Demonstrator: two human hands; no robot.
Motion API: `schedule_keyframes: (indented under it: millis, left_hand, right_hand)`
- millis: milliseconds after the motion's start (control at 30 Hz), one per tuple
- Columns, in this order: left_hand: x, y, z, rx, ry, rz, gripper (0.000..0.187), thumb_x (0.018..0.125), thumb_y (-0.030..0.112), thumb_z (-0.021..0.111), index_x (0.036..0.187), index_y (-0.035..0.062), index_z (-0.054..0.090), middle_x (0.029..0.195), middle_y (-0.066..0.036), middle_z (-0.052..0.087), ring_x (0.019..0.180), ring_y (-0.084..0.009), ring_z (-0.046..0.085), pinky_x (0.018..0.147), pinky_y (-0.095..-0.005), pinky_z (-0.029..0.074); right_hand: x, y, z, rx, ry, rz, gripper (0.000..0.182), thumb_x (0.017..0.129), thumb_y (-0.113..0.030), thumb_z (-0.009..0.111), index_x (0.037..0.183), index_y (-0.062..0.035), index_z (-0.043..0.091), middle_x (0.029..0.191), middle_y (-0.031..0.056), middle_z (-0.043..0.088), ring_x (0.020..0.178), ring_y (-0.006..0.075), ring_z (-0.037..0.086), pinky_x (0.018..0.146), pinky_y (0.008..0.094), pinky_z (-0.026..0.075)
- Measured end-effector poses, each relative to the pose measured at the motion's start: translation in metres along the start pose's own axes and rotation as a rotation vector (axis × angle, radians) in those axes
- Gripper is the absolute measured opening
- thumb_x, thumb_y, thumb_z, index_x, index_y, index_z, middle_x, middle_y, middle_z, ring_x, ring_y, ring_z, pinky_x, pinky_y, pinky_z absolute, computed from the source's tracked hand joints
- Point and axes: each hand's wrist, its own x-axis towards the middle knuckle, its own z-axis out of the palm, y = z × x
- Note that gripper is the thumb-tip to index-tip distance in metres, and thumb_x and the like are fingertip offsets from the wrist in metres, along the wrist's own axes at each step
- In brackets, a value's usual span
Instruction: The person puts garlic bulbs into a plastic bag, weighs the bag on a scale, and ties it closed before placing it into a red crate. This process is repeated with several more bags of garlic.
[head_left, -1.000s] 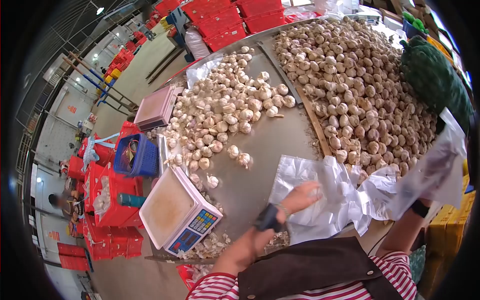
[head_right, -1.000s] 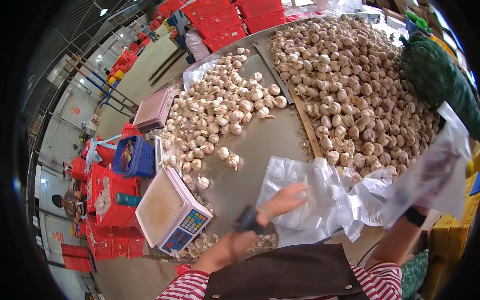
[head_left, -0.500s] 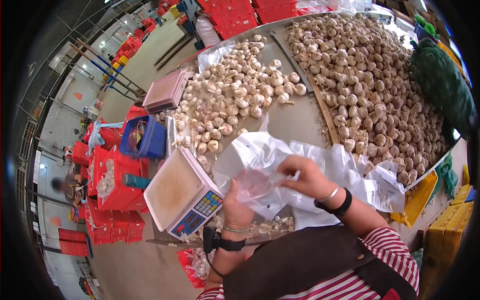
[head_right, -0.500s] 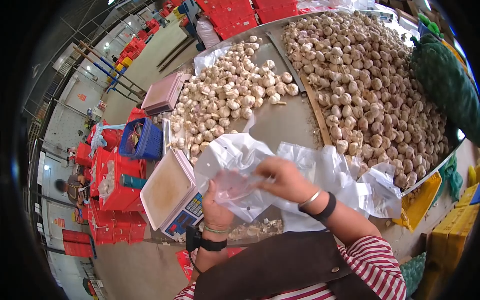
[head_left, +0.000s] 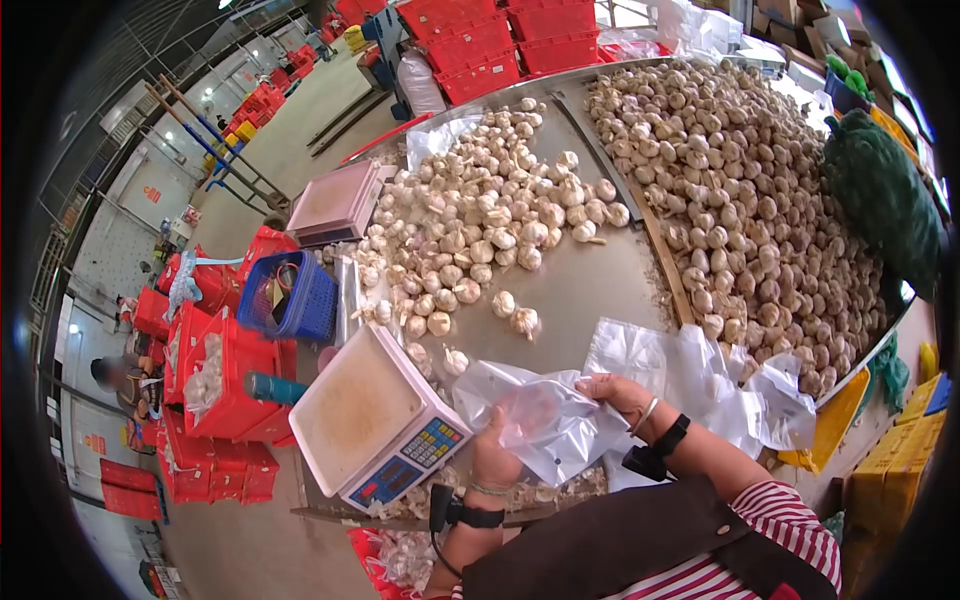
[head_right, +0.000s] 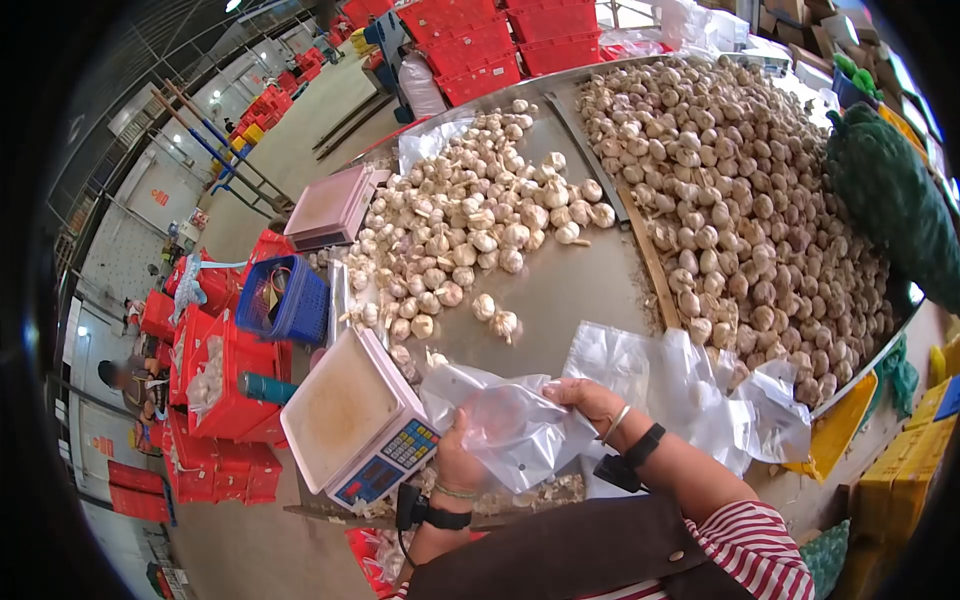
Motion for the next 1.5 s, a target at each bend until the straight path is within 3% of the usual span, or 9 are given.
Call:
schedule_keyframes:
  millis: [167,200,233,367,533,700,800,1133,1500]
  left_hand:
    - [0.063,-0.001,-0.028,0.577,0.033,0.291,0.041,0.098,0.027,0.037,0.127,-0.0012,0.047,0.125,-0.011,0.054,0.110,-0.0257,0.056,0.090,-0.0376,0.047]
    - [0.080,0.000,-0.063,1.042,0.227,0.351,0.039,0.096,0.023,0.041,0.125,-0.0019,0.048,0.121,-0.010,0.057,0.100,-0.0278,0.060,0.081,-0.0371,0.050]
    - [0.105,0.020,-0.042,0.306,0.334,0.249,0.041,0.093,0.024,0.050,0.125,-0.0018,0.048,0.121,-0.014,0.056,0.102,-0.0292,0.057,0.084,-0.0379,0.047]
    - [0.186,0.080,-0.063,1.127,0.756,0.611,0.049,0.093,0.031,0.051,0.126,-0.0042,0.043,0.126,-0.020,0.049,0.118,-0.0339,0.045,0.102,-0.0393,0.033]
    - [0.259,0.117,-0.119,1.696,1.081,0.048,0.062,0.089,0.052,0.044,0.136,0.0121,0.040,0.141,-0.020,0.034,0.128,-0.0384,0.036,0.100,-0.0530,0.034]
    - [0.277,0.123,-0.122,1.635,1.018,-0.027,0.064,0.087,0.052,0.048,0.135,0.0104,0.042,0.140,-0.021,0.034,0.125,-0.0381,0.040,0.101,-0.0455,0.037]
    - [0.280,0.106,-0.141,1.631,1.017,0.164,0.061,0.086,0.049,0.053,0.131,0.0084,0.046,0.136,-0.021,0.039,0.121,-0.0380,0.043,0.099,-0.0422,0.039]
    - [0.283,0.029,-0.102,1.357,0.818,0.519,0.048,0.083,0.036,0.064,0.121,0.0085,0.054,0.099,-0.013,0.063,0.090,-0.0300,0.060,0.078,-0.0397,0.046]
    - [0.241,0.028,-0.075,1.234,0.515,0.568,0.057,0.081,0.029,0.067,0.126,0.0013,0.047,0.114,-0.020,0.057,0.107,-0.0332,0.054,0.090,-0.0395,0.043]
  right_hand:
    - [0.016,-0.059,0.006,-0.250,0.089,-0.195,0.006,0.084,-0.008,0.067,0.083,-0.0032,0.063,0.076,-0.0012,0.063,0.067,0.0076,0.057,0.061,0.0214,0.047]
    - [0.022,-0.080,0.002,-0.490,0.045,-0.295,0.008,0.085,-0.008,0.066,0.080,-0.0037,0.062,0.073,-0.0035,0.060,0.066,0.0053,0.054,0.060,0.0204,0.045]
    - [0.028,-0.102,-0.002,-0.730,0.000,-0.393,0.012,0.086,-0.009,0.066,0.077,-0.0043,0.060,0.071,-0.0057,0.058,0.065,0.0030,0.051,0.058,0.0194,0.042]
    - [0.068,-0.215,-0.021,-1.379,0.043,-0.879,0.012,0.080,-0.006,0.070,0.076,-0.0023,0.060,0.074,0.0008,0.060,0.073,0.0094,0.055,0.067,0.0257,0.046]
    - [0.167,-0.325,-0.093,-1.257,0.229,-0.909,0.010,0.077,-0.012,0.073,0.078,-0.0056,0.066,0.123,0.0113,0.052,0.108,0.0206,0.053,0.089,0.0309,0.044]
    - [0.239,-0.349,-0.132,-1.220,0.405,-0.771,0.011,0.078,-0.015,0.072,0.079,-0.0048,0.066,0.113,0.0082,0.059,0.095,0.0140,0.056,0.080,0.0260,0.045]
    - [0.264,-0.339,-0.128,-1.033,0.375,-0.599,0.008,0.079,-0.012,0.063,0.080,-0.0048,0.066,0.071,-0.0049,0.059,0.064,0.0053,0.051,0.061,0.0213,0.044]
    - [0.257,-0.225,-0.076,-0.703,0.135,-0.576,0.010,0.084,-0.003,0.062,0.093,-0.0032,0.065,0.083,-0.0040,0.063,0.073,0.0052,0.056,0.067,0.0219,0.047]
    - [0.184,-0.158,-0.011,-0.604,0.257,-0.500,0.010,0.086,-0.010,0.064,0.089,-0.0007,0.067,0.077,-0.0040,0.063,0.069,0.0045,0.054,0.063,0.0208,0.045]
